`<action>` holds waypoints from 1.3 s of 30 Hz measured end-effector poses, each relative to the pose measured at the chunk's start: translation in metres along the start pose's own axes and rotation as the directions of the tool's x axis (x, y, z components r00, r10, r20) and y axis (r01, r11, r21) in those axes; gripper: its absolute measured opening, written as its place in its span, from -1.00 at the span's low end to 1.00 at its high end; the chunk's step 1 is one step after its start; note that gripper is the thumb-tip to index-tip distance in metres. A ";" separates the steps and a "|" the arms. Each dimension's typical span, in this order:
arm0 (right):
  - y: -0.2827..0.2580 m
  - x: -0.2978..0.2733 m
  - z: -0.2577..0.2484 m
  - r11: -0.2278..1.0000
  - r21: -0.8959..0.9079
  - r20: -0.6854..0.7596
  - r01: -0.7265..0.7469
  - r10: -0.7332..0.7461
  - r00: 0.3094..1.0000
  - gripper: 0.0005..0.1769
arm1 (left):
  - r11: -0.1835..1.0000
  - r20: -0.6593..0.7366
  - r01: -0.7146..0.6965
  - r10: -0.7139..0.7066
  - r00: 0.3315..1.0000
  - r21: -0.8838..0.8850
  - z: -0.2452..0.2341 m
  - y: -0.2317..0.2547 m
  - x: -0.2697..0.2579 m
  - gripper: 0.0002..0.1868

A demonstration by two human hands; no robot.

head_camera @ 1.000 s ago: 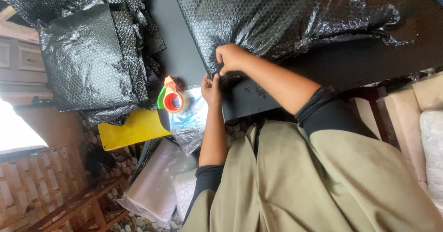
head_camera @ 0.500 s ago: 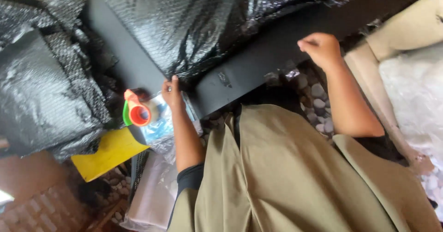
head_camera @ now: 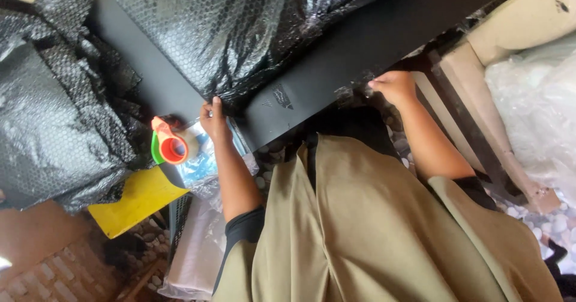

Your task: The person wraps a large item in black bubble wrap, folds the edges, and secures them with clear packing tape. They then use a green marker to write on the wrapped package.

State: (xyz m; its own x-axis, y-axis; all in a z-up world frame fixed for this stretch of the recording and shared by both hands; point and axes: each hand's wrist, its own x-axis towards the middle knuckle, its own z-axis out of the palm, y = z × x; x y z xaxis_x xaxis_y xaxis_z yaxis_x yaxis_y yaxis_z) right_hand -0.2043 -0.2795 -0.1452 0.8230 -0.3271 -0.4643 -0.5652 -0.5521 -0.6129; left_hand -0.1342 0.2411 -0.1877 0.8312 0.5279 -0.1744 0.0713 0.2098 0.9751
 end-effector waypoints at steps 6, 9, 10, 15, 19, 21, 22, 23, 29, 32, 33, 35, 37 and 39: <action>-0.085 -0.044 -0.012 0.915 -0.333 -0.021 0.228 -0.249 0.968 -0.86 | 0.995 -0.042 -0.036 0.040 0.998 0.093 0.000 0.008 -0.010 -0.55; -0.162 -0.078 -0.002 0.912 0.038 0.018 0.408 -0.409 0.912 -0.86 | 0.996 -0.053 -0.022 0.027 0.998 0.085 0.001 0.008 -0.009 -0.56; -0.186 -0.088 0.006 0.823 0.315 0.002 0.473 -0.499 0.867 -0.84 | 0.995 -0.050 -0.016 0.021 0.999 0.095 0.004 0.006 -0.006 -0.58; -0.236 -0.089 0.150 0.661 0.699 0.109 0.272 -0.475 0.873 -0.78 | 0.997 -0.072 -0.020 0.026 0.997 0.079 0.007 0.008 -0.008 -0.58; -0.269 -0.086 0.223 0.655 0.735 0.111 0.174 -0.370 0.922 -0.75 | 0.984 -0.054 0.006 0.004 0.999 0.177 0.005 0.019 -0.011 -0.55; -0.272 -0.073 0.241 0.719 0.672 0.090 0.180 -0.320 0.943 -0.74 | 0.983 -0.054 -0.003 0.013 0.998 0.182 0.000 0.001 -0.001 -0.56; -0.273 -0.066 0.249 0.780 0.600 0.058 0.179 -0.265 0.962 -0.73 | 0.983 -0.049 -0.007 0.016 0.999 0.185 -0.001 -0.007 0.003 -0.56; -0.275 -0.063 0.251 0.778 0.602 0.059 0.179 -0.267 0.962 -0.73 | 0.982 -0.049 -0.009 0.019 0.999 0.187 -0.004 -0.011 0.006 -0.56; -0.292 -0.065 0.238 0.953 0.236 0.051 0.190 -0.207 0.977 -0.69 | 0.979 -0.035 -0.004 0.011 0.999 0.203 -0.005 -0.016 0.004 -0.55; -0.291 -0.064 0.242 0.965 0.203 0.031 0.167 -0.177 0.984 -0.70 | 0.980 -0.004 -0.052 0.053 0.999 0.195 -0.002 0.000 -0.008 -0.53; -0.293 -0.067 0.238 0.968 0.186 0.032 0.165 -0.174 0.984 -0.70 | 0.976 0.025 -0.081 0.078 0.997 0.202 0.003 0.019 -0.019 -0.51; -0.296 -0.069 0.233 0.971 0.174 0.027 0.166 -0.173 0.985 -0.71 | 0.971 0.060 -0.116 0.106 0.993 0.207 0.007 0.027 -0.022 -0.49; -0.295 -0.071 0.231 0.972 0.163 0.045 0.167 -0.176 0.983 -0.71 | 0.936 0.072 -0.179 0.165 0.984 0.302 0.000 0.003 -0.010 -0.44; -0.293 -0.066 0.228 0.963 0.202 0.088 0.179 -0.200 0.976 -0.68 | 0.927 0.075 -0.194 0.179 0.981 0.320 0.004 0.016 -0.016 -0.44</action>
State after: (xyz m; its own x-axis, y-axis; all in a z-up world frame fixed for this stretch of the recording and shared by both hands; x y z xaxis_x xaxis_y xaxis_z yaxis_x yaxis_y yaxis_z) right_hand -0.1054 0.0790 -0.0809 0.9111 -0.1416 -0.3870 -0.4084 -0.4355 -0.8022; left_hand -0.1439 0.2329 -0.1693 0.8697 0.4933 0.0142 0.0812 -0.1715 0.9818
